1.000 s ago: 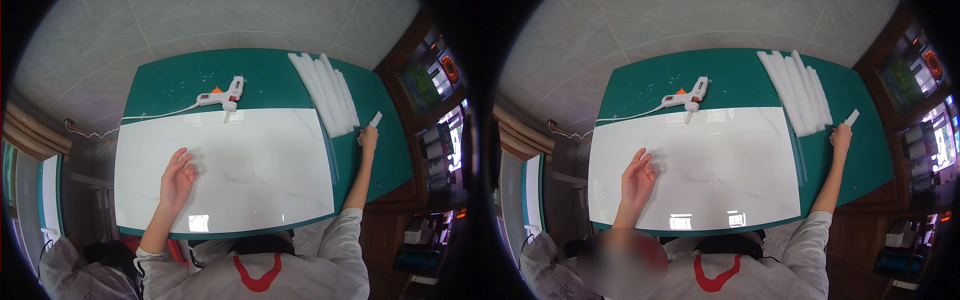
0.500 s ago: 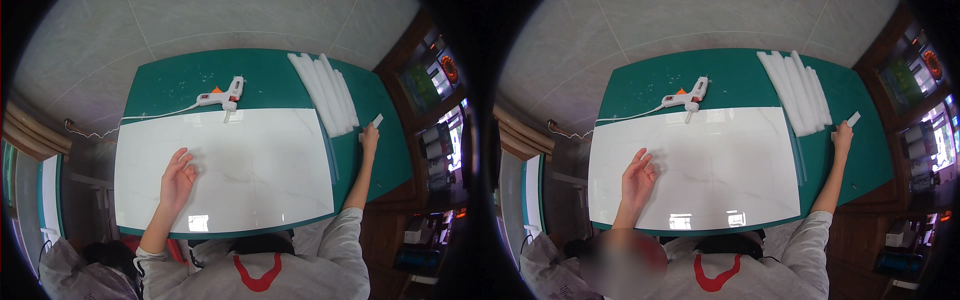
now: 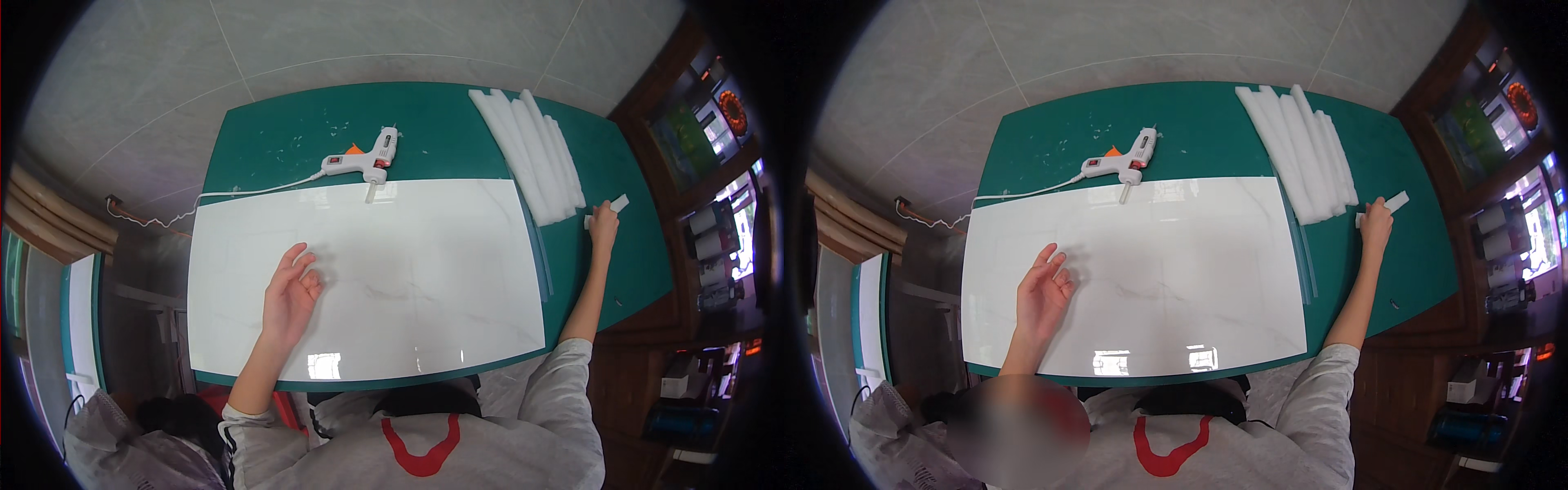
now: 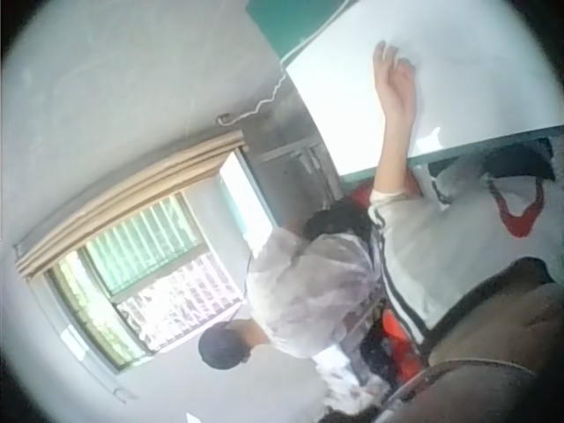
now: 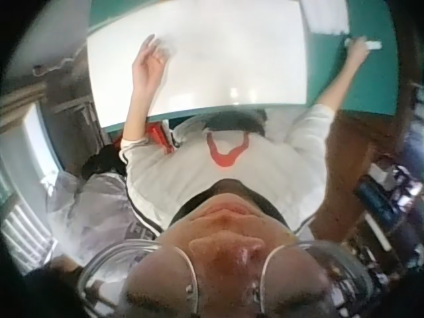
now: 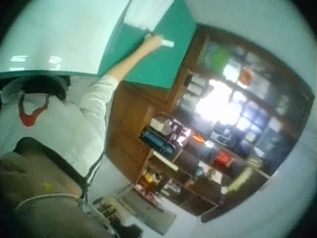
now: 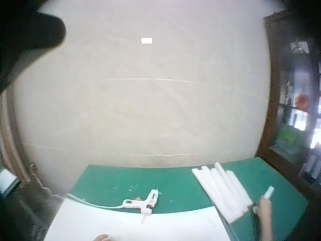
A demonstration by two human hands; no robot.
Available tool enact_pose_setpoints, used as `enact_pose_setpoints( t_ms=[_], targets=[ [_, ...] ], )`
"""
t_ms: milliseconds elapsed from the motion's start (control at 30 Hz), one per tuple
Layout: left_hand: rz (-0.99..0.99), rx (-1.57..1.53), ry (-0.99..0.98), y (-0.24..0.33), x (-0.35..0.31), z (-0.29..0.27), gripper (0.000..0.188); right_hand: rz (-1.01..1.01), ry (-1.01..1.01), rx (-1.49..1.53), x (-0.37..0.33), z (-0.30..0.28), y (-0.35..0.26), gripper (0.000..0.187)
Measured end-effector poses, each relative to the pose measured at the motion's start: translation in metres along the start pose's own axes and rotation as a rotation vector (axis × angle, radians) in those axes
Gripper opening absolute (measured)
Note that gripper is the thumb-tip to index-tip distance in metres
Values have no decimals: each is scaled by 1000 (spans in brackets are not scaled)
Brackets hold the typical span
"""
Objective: Assembling a rectangular structure using foam strips and a hot glue gun.
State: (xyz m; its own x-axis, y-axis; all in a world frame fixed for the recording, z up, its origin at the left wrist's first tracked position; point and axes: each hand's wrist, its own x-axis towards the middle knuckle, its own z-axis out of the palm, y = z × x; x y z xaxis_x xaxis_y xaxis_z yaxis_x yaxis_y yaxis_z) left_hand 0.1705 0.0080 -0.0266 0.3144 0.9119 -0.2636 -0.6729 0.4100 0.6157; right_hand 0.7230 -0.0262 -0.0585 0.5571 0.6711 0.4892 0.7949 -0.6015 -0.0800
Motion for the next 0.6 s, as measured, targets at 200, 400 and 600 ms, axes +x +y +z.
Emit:
enact_pose_setpoints(
  t_ms=[200,400,600],
  targets=[
    [1,3,7,0,0,1,33,-3,-6,1,-1,-2,-1,13],
    [5,7,28,1,-1,1,33,-39,-14,-17,-4,-8,-11,13],
    [3,7,24,0,-1,1,33,-6,-7,0,-2,0,-1,14]
  ],
)
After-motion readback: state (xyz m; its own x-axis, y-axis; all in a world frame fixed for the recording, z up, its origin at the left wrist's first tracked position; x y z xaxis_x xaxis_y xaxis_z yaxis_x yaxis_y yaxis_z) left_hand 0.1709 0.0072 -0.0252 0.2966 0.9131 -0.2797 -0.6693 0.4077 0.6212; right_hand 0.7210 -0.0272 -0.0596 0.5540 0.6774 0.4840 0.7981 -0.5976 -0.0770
